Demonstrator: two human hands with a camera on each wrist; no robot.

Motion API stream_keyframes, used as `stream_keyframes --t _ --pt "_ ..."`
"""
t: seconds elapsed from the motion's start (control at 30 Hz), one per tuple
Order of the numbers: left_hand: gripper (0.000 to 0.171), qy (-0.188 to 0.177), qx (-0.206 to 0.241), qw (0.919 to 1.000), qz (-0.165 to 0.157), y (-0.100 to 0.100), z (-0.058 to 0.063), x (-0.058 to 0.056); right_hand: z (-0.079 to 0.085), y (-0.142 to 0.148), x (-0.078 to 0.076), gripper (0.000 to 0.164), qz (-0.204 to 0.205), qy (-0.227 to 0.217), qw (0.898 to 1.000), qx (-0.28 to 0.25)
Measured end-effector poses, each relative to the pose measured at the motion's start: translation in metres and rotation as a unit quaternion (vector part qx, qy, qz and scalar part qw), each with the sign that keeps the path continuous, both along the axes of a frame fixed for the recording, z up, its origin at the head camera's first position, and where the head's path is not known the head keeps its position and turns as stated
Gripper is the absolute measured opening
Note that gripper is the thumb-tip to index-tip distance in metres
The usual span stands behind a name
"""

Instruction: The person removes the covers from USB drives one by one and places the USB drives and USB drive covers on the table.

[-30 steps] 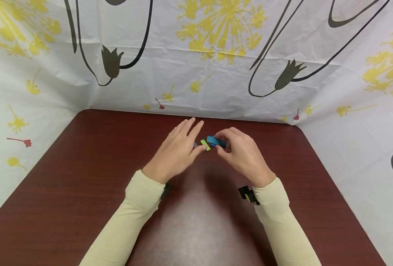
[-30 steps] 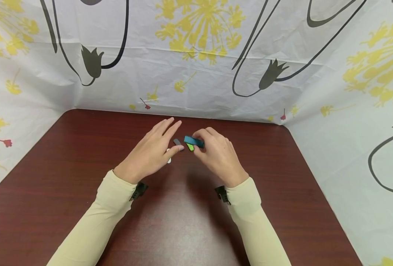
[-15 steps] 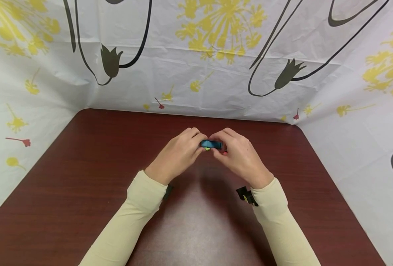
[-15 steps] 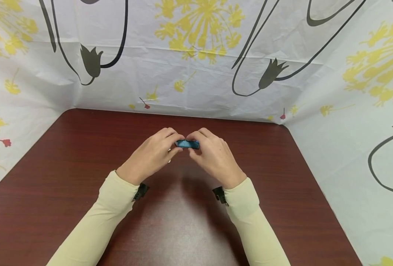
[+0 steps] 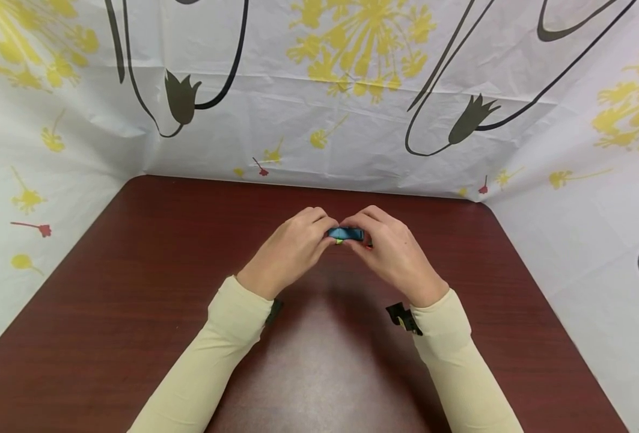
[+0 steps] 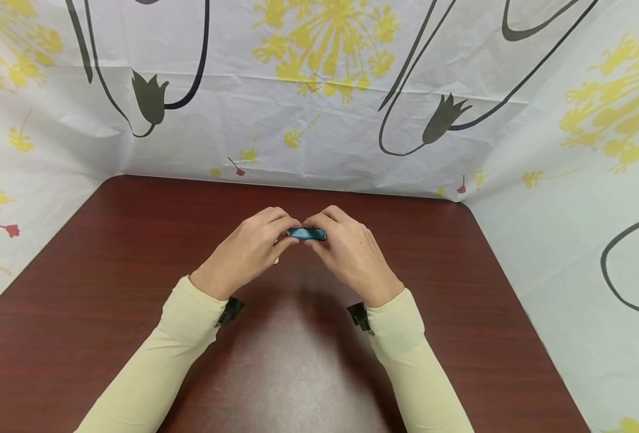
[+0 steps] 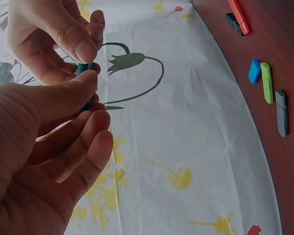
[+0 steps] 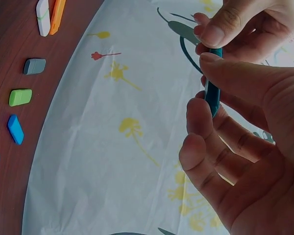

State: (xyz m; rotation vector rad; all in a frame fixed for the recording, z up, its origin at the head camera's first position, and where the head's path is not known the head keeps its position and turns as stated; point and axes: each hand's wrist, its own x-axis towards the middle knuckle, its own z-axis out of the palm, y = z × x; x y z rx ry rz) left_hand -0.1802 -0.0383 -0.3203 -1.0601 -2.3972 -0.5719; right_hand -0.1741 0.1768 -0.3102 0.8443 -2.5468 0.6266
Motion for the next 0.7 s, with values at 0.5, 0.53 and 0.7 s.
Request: stream_keyframes --t 0.5,0.53,0.7 --pt "0.021 0.019 0.015 0.9997 -0.004 -0.0009 0.0009 -0.0010 0.0004 0.0026 -0.0020 0.028 0.014 0.006 1.000 -0.021" --pt "0.020 0.020 0.018 0.9996 0.000 -0.0014 0.0013 -0.0011 0.0005 0.0030 -0.0020 0.028 0.012 0.008 1.000 -0.022" --pt "0.021 0.013 0.043 0.9987 0.023 -0.0062 0.0030 -0.0018 0.0019 0.0085 -0.0024 0.029 -0.006 0.023 0.999 -0.024"
